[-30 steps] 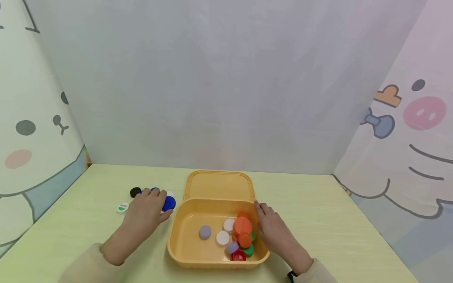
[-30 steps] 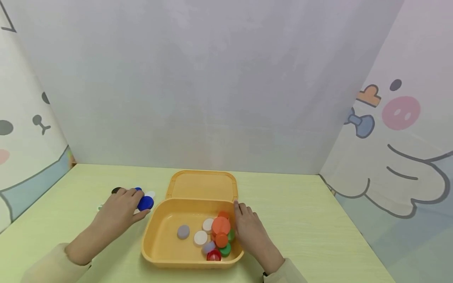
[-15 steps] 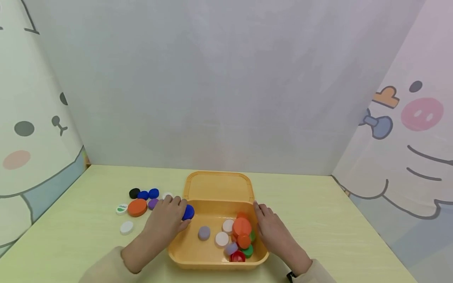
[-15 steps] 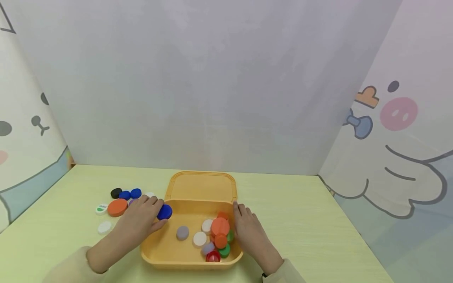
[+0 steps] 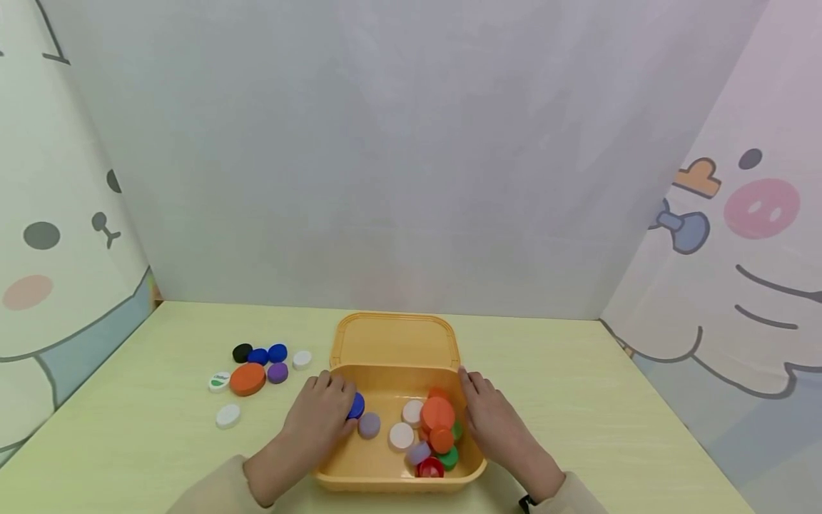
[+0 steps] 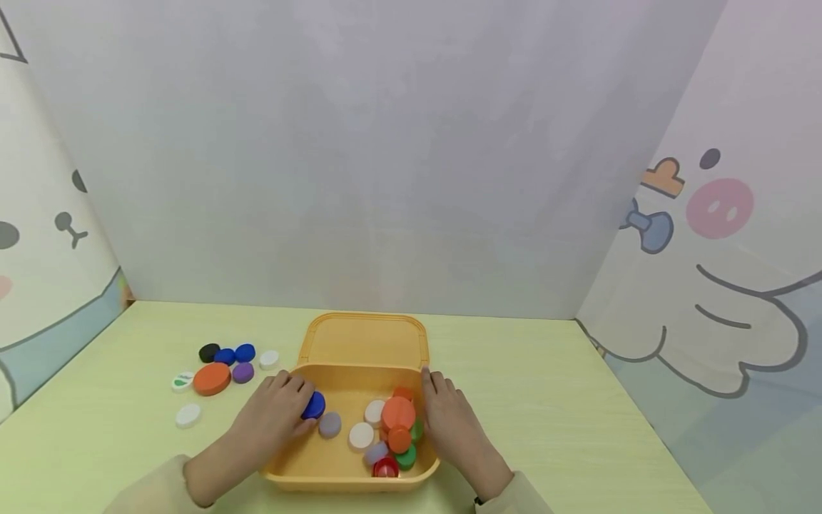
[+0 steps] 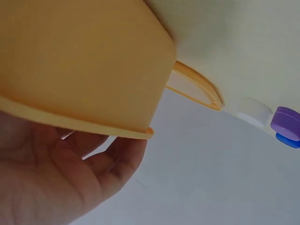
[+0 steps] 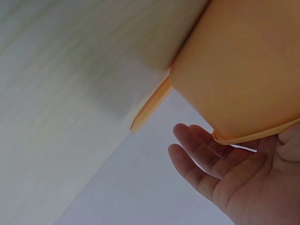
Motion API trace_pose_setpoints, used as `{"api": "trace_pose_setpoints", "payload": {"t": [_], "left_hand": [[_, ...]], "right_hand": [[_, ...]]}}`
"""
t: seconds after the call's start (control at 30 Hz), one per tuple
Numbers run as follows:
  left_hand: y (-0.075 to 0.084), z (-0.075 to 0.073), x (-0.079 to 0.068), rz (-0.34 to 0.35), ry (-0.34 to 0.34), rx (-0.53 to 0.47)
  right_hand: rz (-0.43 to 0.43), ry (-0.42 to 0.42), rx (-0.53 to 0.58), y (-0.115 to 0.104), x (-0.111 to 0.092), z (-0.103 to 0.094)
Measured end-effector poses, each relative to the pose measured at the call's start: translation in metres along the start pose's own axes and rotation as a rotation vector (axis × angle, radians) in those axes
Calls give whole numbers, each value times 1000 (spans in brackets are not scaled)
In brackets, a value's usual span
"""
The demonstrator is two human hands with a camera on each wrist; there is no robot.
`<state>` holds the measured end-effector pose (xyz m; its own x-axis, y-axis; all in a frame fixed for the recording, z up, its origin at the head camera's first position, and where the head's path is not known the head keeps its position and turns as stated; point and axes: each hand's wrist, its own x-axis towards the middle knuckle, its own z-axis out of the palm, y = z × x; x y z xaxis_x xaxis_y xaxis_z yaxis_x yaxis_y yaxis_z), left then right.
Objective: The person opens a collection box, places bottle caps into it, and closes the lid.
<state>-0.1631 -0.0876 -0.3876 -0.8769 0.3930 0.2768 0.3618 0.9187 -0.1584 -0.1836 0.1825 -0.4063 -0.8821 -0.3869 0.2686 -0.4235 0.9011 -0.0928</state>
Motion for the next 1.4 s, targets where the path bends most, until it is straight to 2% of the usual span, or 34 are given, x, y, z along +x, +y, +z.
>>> {"api": "trace_pose_setpoints", "payload": {"t": [0.23,0.53,0.83,1.0,1.27,1.4], "left_hand": [[2,7,0,14,8,107],[3,14,-1,38,38,167],[5,16,-2,34,-34,194],[4,13,-2,26,-52,171],[0,3,-2,6,-60,52],[-2,-4,-2,-7,-31,-8]], "right_hand": [[4,2,8,-1,0,0],[3,7,0,-2,0,-1],[6,4,-4,-2,0,-2],[3,10,-3,-3,-1,-2],[3,10,4,-3,-1,-3],[9,1,8,-3,0,-3]]}}
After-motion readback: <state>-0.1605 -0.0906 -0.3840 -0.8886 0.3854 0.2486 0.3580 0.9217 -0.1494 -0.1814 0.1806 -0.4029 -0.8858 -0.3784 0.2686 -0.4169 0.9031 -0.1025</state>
